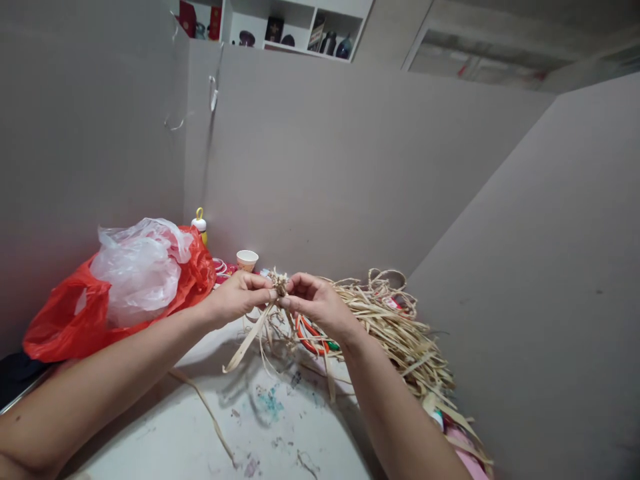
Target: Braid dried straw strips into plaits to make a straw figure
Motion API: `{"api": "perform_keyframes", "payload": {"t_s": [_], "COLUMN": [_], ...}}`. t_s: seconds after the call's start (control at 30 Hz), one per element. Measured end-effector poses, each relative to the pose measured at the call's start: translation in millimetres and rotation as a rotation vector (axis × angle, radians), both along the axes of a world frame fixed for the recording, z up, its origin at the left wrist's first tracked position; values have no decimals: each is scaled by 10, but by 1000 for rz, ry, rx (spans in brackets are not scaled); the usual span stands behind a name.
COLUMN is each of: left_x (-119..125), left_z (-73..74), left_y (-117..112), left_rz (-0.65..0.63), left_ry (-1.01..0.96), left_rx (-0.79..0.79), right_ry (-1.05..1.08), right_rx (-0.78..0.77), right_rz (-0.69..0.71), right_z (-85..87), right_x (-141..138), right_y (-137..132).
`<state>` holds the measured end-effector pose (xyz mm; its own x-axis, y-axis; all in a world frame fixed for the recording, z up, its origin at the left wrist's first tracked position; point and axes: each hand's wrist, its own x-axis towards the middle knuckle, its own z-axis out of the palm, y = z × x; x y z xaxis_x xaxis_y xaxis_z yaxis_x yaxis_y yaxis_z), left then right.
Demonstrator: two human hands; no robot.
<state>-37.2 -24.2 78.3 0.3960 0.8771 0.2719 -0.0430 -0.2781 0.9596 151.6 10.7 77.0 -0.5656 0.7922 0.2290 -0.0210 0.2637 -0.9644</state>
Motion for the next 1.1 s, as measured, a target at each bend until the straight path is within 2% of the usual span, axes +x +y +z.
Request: {"api": "perform_keyframes", "payload": {"t_s": [0.13, 0.27, 0.63, 0.83, 1.0, 1.1], "left_x": [19, 16, -10, -29, -46, -60], "left_z": [-22, -30, -22, 28, 82, 67], "left_y": [-12, -10, 20, -21, -46, -17], "left_rz": [-51, -25, -3, 21, 34, 7], "left_ry": [-70, -82, -92, -64, -26, -35], "left_rx": [-86, -132, -6, 59, 161, 125], "right_ry": [24, 56, 175, 200, 217, 200], "right_rx": [-40, -84, -313, -311, -327, -322], "right_rz": [76, 145, 177, 229, 220, 255], "right_z": [1, -20, -39, -40, -35, -64], "right_x": [21, 49, 7, -62, -66, -47], "right_y": [1, 23, 8, -24, -38, -12]}}
